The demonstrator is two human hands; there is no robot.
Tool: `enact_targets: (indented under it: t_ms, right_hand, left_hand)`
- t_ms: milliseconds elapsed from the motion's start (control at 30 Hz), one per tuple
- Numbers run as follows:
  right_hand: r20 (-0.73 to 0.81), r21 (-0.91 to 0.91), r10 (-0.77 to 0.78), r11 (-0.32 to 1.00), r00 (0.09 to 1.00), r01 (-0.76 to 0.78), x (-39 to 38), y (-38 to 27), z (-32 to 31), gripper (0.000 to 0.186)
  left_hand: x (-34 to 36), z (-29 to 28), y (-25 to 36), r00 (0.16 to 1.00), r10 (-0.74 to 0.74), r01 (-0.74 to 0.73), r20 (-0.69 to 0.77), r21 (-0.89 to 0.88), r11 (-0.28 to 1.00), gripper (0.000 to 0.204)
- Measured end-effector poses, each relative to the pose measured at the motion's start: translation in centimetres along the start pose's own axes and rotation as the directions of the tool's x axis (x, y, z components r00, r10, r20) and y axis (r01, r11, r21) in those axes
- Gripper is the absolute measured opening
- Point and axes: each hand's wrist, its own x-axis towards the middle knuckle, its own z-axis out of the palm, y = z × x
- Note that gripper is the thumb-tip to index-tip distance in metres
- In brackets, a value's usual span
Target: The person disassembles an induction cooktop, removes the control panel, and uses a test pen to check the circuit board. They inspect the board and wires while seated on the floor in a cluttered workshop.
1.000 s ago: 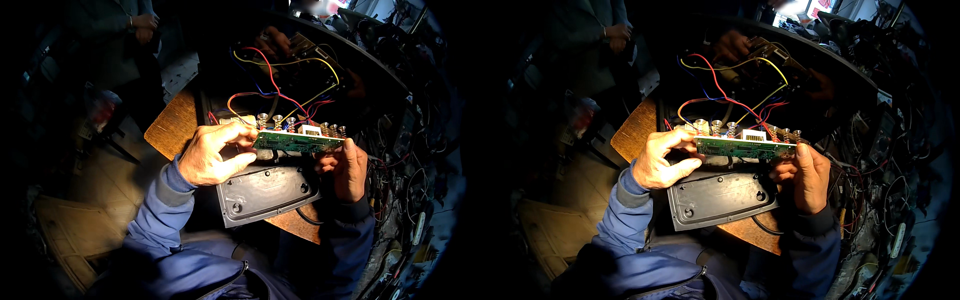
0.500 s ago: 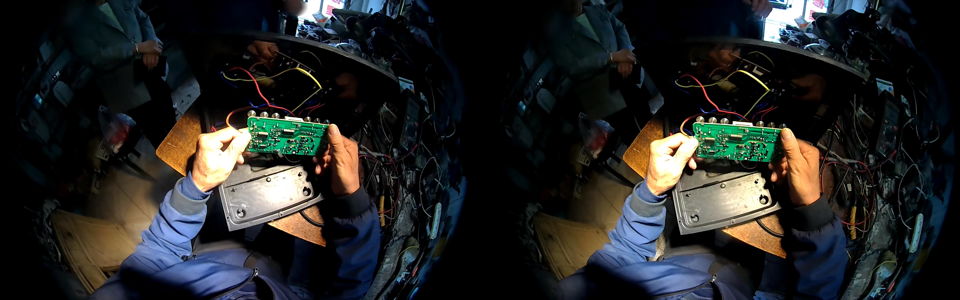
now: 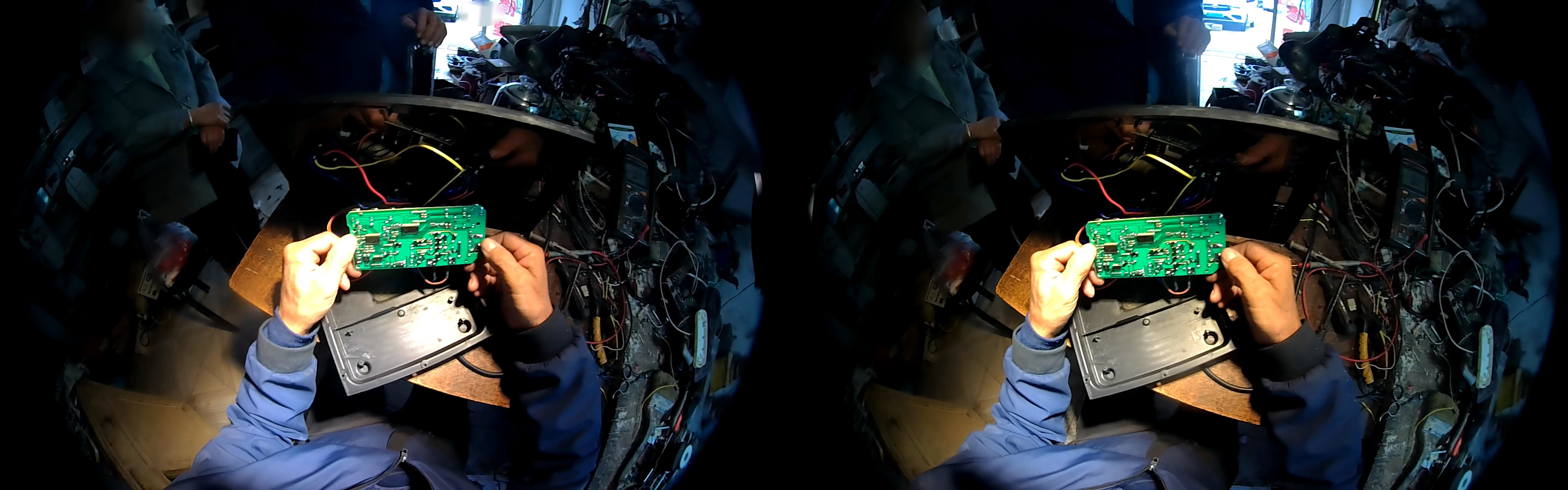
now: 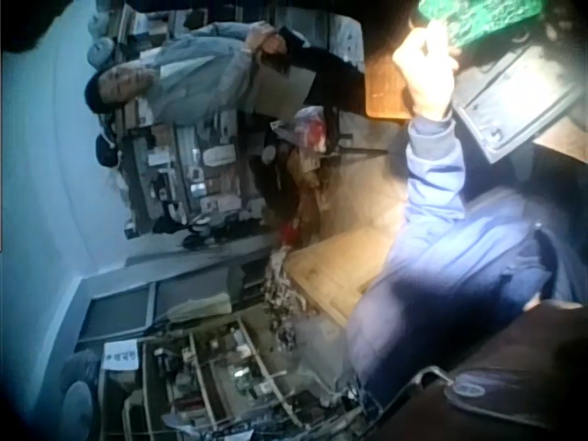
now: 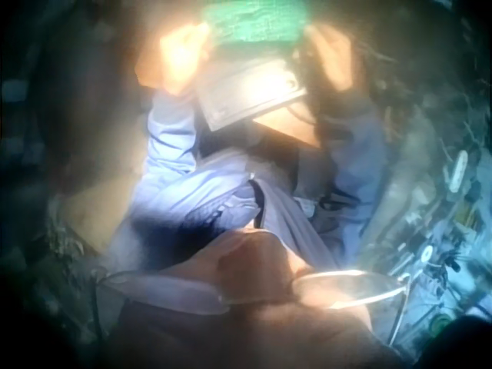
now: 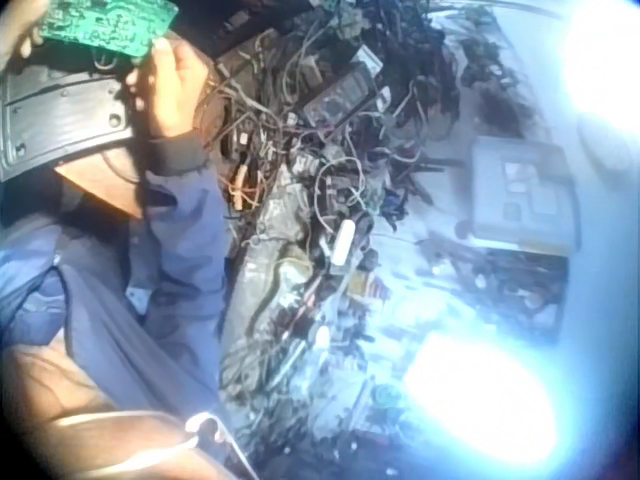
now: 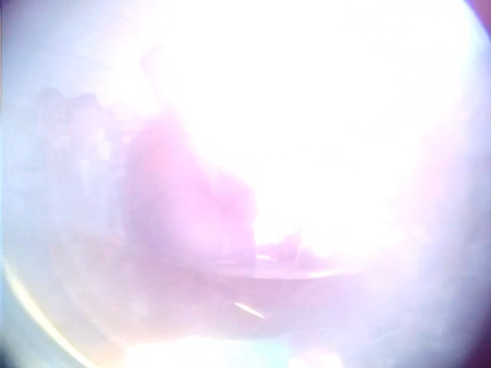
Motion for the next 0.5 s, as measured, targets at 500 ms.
enact_targets:
  t_ms: [500]
  right_hand:
    - [-0.011,-0.028,0.032,0.999,0.999,-0.032,-0.34,-0.19,0.26,0.026]
  left_hand:
    - [-0.44,0.07,-0.01,0.999,0.009,-0.006,-0.052,0.047,0.999,0.032]
